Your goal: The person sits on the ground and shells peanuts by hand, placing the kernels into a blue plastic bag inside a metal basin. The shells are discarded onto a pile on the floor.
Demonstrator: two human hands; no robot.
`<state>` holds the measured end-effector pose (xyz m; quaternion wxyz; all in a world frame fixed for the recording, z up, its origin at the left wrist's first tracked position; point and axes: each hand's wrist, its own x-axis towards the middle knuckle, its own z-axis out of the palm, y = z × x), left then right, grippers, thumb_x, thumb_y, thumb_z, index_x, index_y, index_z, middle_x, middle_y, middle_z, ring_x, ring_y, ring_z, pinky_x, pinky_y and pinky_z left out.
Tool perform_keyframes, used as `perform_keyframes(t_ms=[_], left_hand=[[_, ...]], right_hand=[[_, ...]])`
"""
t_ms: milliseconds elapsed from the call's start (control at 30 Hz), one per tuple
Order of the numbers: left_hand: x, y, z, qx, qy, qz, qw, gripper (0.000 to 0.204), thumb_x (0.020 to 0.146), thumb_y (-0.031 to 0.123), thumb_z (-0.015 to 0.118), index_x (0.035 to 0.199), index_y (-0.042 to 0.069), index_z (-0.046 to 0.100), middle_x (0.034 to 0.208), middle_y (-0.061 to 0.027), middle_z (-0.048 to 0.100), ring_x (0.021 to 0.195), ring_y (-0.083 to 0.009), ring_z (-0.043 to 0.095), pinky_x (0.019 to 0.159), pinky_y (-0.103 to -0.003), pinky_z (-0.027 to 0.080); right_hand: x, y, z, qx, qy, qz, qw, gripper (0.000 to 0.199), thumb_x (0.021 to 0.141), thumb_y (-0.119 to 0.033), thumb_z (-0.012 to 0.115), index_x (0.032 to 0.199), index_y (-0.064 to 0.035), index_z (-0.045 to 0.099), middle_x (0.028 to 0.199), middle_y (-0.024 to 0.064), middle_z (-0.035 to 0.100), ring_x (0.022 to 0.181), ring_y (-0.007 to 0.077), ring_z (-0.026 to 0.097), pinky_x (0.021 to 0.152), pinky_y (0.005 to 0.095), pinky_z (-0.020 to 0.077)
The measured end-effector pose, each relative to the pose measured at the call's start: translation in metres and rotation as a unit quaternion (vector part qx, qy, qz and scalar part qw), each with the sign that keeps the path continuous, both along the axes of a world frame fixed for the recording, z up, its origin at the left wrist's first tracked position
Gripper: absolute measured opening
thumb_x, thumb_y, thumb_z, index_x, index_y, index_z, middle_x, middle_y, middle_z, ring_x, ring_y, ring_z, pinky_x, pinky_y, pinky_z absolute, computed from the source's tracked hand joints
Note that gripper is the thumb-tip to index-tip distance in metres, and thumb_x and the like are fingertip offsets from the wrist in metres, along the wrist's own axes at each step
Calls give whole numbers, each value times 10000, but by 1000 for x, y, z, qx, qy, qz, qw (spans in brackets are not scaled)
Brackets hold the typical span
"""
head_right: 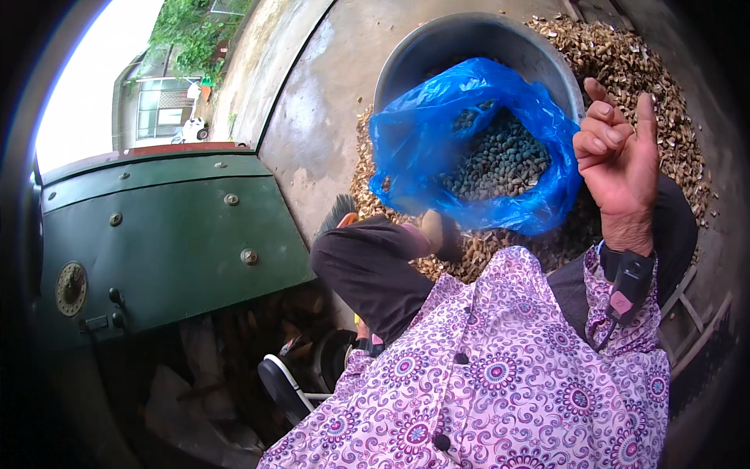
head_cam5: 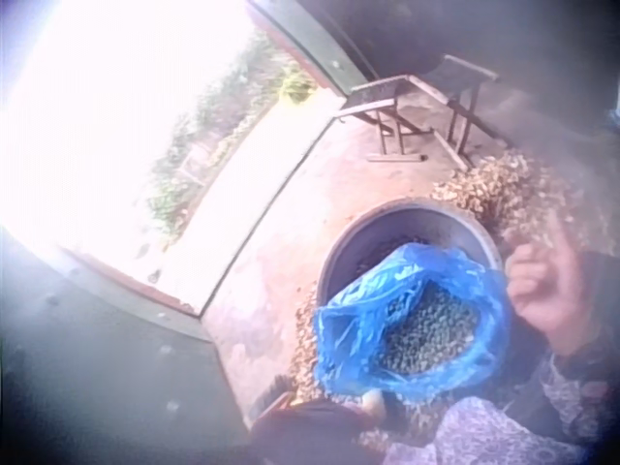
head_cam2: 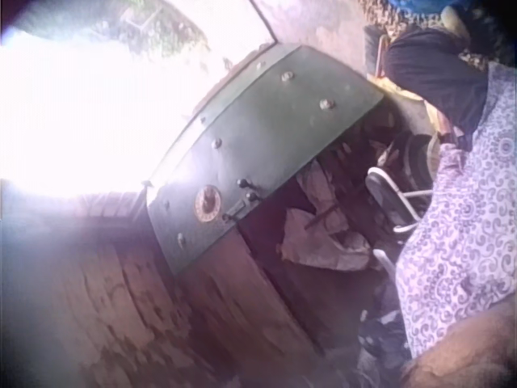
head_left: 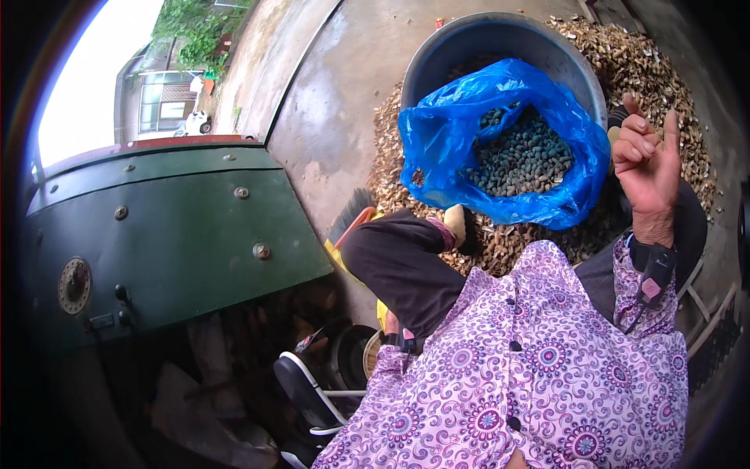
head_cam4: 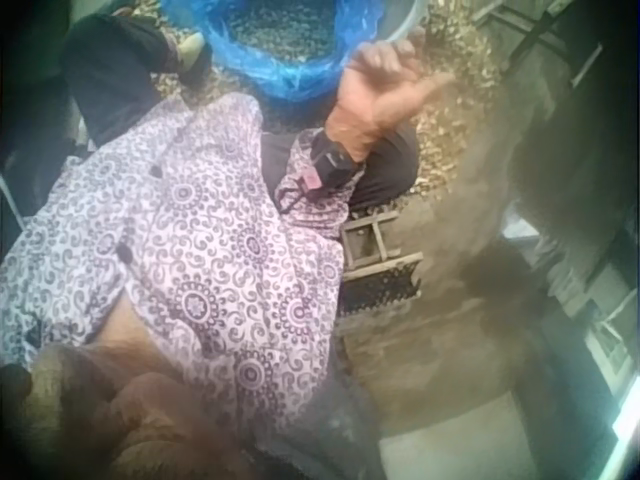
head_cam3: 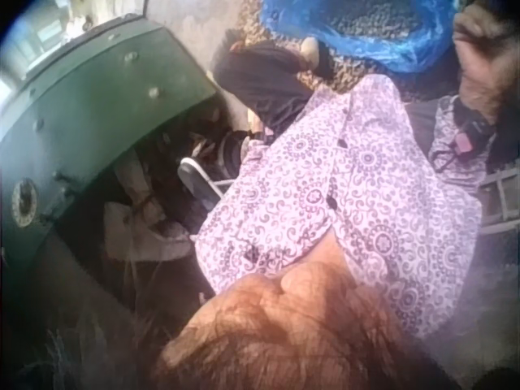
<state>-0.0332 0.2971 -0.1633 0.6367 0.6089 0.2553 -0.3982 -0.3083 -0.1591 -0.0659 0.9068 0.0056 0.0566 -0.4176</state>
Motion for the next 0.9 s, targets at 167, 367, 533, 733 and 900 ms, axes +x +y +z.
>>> perform_keyframes(t_ms=[167, 367, 533, 733, 900], left_hand=[[-3, -10, 16, -19, -18, 22, 999, 394, 892, 353, 335, 930, 26, 552, 893, -122, 598, 827, -237, 556, 770, -367, 443], [0, 25, 3, -110, -8, 10, 994, 466, 880, 430, 333, 942, 17, 539, 990, -155, 571, 958, -263, 524, 860, -397, 403], [0, 11, 21, -117, -24, 23, 993, 503, 865, 440, 372, 1035, -25, 461, 1033, -208, 530, 985, -330, 505, 855, -449, 405], [14, -23, 34, -99, -63, 48, 992, 517, 871, 423, 377, 1094, -44, 386, 1095, -237, 469, 1009, -338, 487, 864, -435, 409], [28, -33, 25, -151, -56, 68, 985, 470, 875, 411, 373, 1048, -19, 449, 1033, -208, 516, 978, -326, 505, 865, -446, 405]], right_hand=[[-7, -1, 0, 0, -19, 2, 1000, 564, 875, -404, 400, 1130, 98, 389, 699, 34, 437, 520, 79, 397, 492, 217, 338], [-10, -4, 0, -28, -16, -16, 999, 551, 868, -418, 406, 1098, 83, 430, 699, 27, 441, 524, 79, 404, 502, 208, 344], [-3, -12, -21, -45, 75, -46, 995, 546, 844, -457, 430, 1029, 54, 488, 671, 3, 444, 522, 68, 404, 504, 203, 348], [-5, -21, -51, -35, 136, -49, 989, 544, 817, -478, 466, 1018, 25, 519, 681, 2, 497, 512, 67, 409, 491, 204, 348], [-30, -31, -90, -23, 209, -19, 978, 561, 821, -485, 452, 1048, 25, 498, 682, 2, 471, 526, 79, 383, 491, 210, 352]])
